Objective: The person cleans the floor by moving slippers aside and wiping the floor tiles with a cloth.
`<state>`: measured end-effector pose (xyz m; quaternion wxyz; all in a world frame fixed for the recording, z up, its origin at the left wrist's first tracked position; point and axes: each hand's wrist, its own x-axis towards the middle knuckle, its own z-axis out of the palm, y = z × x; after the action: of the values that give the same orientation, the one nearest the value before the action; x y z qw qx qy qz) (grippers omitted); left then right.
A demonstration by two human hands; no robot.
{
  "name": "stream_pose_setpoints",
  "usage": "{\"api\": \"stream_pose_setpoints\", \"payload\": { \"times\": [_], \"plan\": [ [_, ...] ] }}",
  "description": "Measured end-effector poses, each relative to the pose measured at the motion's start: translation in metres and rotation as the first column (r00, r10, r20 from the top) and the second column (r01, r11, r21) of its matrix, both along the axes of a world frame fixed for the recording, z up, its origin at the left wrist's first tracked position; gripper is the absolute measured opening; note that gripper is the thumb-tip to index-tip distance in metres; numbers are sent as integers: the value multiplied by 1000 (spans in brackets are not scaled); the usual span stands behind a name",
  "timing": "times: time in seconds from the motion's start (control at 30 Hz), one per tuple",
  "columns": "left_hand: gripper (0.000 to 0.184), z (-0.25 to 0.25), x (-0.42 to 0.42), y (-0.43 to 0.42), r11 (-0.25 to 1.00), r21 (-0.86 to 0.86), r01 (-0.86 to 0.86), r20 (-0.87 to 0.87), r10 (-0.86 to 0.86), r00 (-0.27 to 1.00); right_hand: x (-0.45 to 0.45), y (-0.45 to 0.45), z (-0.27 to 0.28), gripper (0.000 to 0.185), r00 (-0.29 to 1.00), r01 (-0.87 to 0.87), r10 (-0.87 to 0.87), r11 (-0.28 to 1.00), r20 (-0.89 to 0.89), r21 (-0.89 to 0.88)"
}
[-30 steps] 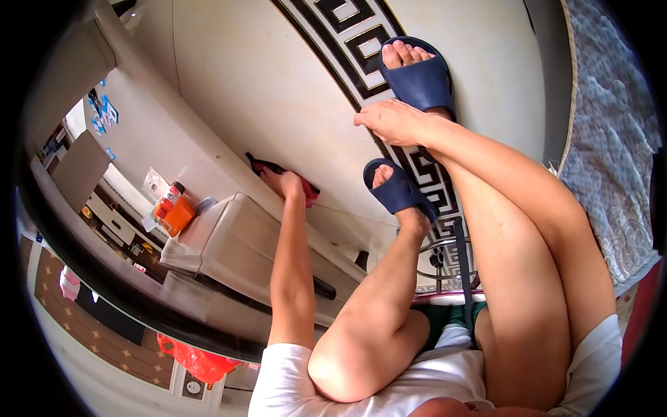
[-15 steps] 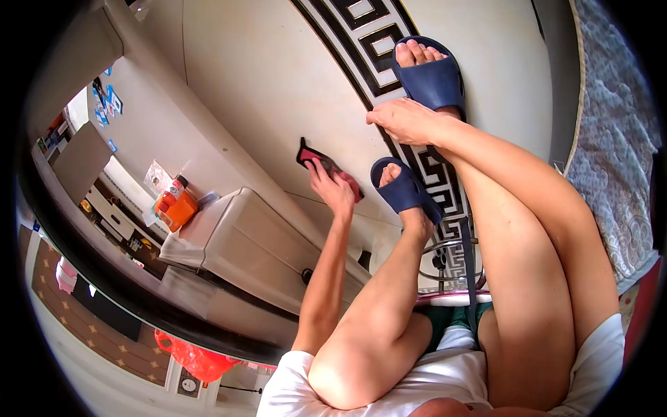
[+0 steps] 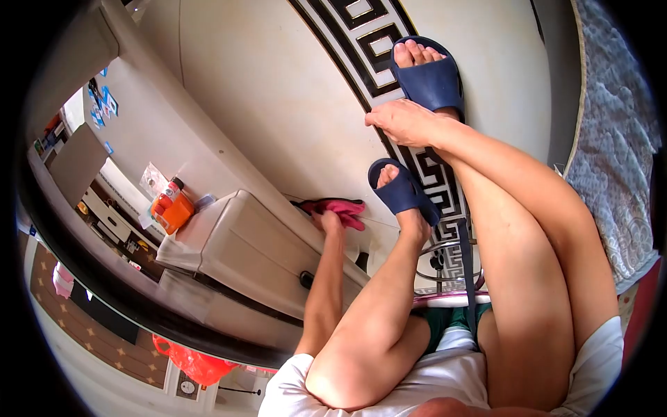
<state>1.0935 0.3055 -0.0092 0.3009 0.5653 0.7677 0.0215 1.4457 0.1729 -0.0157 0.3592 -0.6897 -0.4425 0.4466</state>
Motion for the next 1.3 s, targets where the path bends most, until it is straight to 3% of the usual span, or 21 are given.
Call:
{"api": "stream_pose_setpoints", "payload": {
  "times": [0.1, 0.13, 0.2, 0.3, 0.4, 0.47, 0.5, 0.6, 0.63, 0.73, 0.77, 0.9, 1.0, 1.07, 1.1, 1.17, 1.3],
  "plan": [
    [58, -4, 32, 36, 991, -90, -99, 160, 112, 981, 2, 1, 0, 25, 1000, -23, 23, 999, -3, -25],
    [59, 1, 38, 45, 996, -64, 55, -12, -55, 998, 3, 2, 3, 26, 999, -33, 33, 999, -22, -42],
    [61, -7, 33, 62, 928, -95, 360, -335, -370, 867, 4, 2, 3, 26, 998, -40, 38, 998, -40, -58],
    [61, -22, -2, 46, 749, -76, 659, -281, -650, 706, 4, 2, 2, 25, 998, -21, 18, 999, -54, -45],
    [61, -42, -68, 34, 845, -198, 497, -339, -534, 774, 3, 2, 1, 28, 998, 11, -13, 1000, -62, -29],
    [62, -39, -58, 43, 929, -122, 350, -318, -370, 873, 4, 1, 2, 35, 998, 26, -28, 999, -54, -35],
    [62, -40, -57, 45, 959, -91, 267, -306, -282, 909, 5, 4, -1, 36, 997, -52, 48, 997, -53, -63],
    [63, -24, -43, 40, 790, -141, 597, -394, -598, 698, 0, 3, -3, 34, 996, 26, -29, 999, -79, -35],
    [63, -7, -24, 26, 823, -130, 552, -248, -566, 786, -1, 3, -3, 33, 995, 54, -56, 998, -84, -26],
    [62, -33, -52, 36, 777, -127, 616, -362, -615, 700, 4, 3, 0, 33, 998, 4, -7, 999, -64, -42],
    [64, -38, -43, 53, 901, -106, 421, -283, -433, 856, 3, 2, 0, 33, 998, 8, -11, 999, -66, -42],
    [67, -37, -24, 57, 929, -127, 347, -505, -361, 784, -3, 3, -4, 30, 996, 45, -46, 999, -75, -13],
    [67, -31, 43, 59, 946, -119, 300, -587, -311, 747, 4, 3, 2, 29, 999, 4, -5, 999, -52, -35],
    [65, 2, 111, 64, 965, -85, 247, -599, -247, 761, 3, 2, 2, 30, 999, 10, -11, 999, -47, -30],
    [67, 8, 130, 70, 947, -50, 318, -595, -284, 752, 6, 3, 4, 30, 999, -4, 2, 999, -42, -44],
    [67, -6, 138, 89, 825, -97, 556, -622, -486, 613, 4, 2, 4, 32, 998, 2, -5, 998, -61, -55],
    [77, 9, 147, 75, 400, -54, 915, -543, -781, 310, 8, 4, 8, 35, 998, -10, 6, 998, -66, -66]
  ]
}}
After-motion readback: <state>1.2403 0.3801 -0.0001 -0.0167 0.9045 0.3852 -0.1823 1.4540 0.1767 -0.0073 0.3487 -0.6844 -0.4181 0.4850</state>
